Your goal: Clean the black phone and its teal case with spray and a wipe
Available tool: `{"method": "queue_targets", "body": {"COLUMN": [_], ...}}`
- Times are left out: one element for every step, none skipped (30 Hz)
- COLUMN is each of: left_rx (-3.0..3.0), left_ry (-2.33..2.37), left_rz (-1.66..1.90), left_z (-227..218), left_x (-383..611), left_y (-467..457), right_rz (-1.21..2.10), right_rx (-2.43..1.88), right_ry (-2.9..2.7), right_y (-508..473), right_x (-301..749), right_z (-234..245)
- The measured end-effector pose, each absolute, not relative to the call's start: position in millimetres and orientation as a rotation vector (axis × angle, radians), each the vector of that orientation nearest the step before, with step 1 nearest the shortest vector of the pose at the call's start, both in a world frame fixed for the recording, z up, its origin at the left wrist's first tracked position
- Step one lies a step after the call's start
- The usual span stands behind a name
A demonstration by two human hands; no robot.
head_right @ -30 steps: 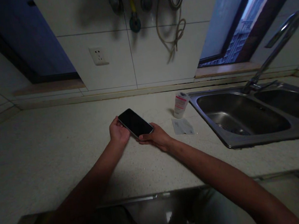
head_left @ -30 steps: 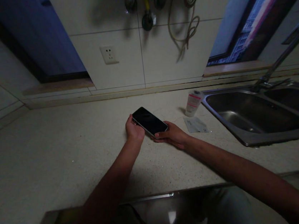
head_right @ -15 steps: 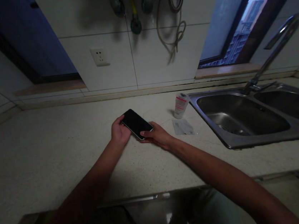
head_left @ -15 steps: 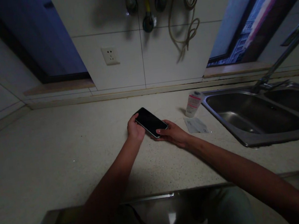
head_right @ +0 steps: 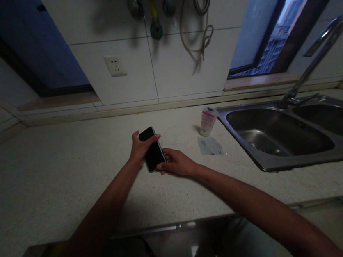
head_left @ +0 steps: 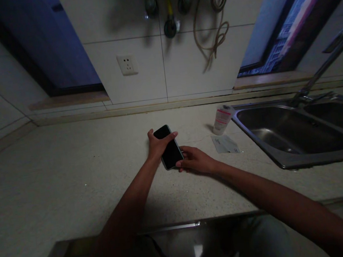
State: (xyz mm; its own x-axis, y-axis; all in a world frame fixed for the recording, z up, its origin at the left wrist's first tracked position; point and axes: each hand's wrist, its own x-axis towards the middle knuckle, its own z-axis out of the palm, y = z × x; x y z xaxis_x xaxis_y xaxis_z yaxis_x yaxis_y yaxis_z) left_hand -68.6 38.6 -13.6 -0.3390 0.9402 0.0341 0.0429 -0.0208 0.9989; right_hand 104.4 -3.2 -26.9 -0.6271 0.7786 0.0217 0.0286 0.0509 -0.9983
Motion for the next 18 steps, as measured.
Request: {"method": "queue_targets", "body": {"left_rx": [1.133,1.199,1.256,1.308,1.349,1.378,1.398,1.413,1.42,1.415,1.399,1.376,1.349,1.325,1.309,1.305,1.314,1.334], "left_ry": [1.542,1.599,1.645,1.68,1.706,1.728,1.747,1.763,1.773,1.776,1.768,1.749,1.724,1.7,1.68,1.669,1.665,1.671], "left_rz": [1.429,1.4,1.374,1.351,1.33,1.313,1.302,1.297,1.301,1.313,1.331,1.356,1.383,1.409,1.43,1.44,1.434,1.414], "left_z": [-10.2,-6.8,-3.8,-1.4,0.3,1.2,1.1,0.3,-1.2,-3.1,-5.3,-7.7,-9.9,-12.0,-13.9,-15.4,-16.7,-17.8], "left_x": [-67.8,-66.8,-65.8,-64.7,-63.6,-62.5,-61.5,-60.7,-59.9,-59.3,-58.7,-58.3,-57.8,-57.4,-56.8,-56.2,-55.6,-54.9], "left_y": [36.6,34.8,33.2,32.0,31.2,30.7,30.5,30.6,30.8,31.1,31.4,31.6,31.6,31.5,31.2,30.9,30.7,30.5], "right_rz": [1.559,1.463,1.353,1.24,1.133,1.039,0.962,0.897,0.839,0.781,0.725,0.674,0.635,0.613,0.604,0.602,0.604,0.591], "right_rx": [-0.823,-0.849,-0.892,-0.946,-1.004,-1.058,-1.105,-1.148,-1.185,-1.218,-1.245,-1.263,-1.279,-1.292,-1.306,-1.321,-1.338,-1.359], "right_ry": [-1.81,-1.889,-1.971,-2.054,-2.134,-2.205,-2.264,-2.311,-2.35,-2.385,-2.415,-2.439,-2.447,-2.437,-2.406,-2.358,-2.303,-2.248], "right_y": [-4.3,-5.2,-5.9,-6.5,-7.1,-7.6,-8.1,-8.5,-8.8,-9.0,-8.8,-8.2,-7.0,-5.1,-2.5,0.8,4.9,9.4], "right_x": [104.5,104.7,105.1,105.7,106.3,106.9,107.5,108.0,108.5,109.0,109.7,110.7,112.1,114.0,116.5,119.6,123.1,127.1], "right_z": [-25.7,-24.0,-21.9,-19.4,-16.7,-13.8,-11.0,-8.3,-5.8,-3.7,-1.7,0.1,1.7,3.1,4.2,5.1,5.4,5.2]}}
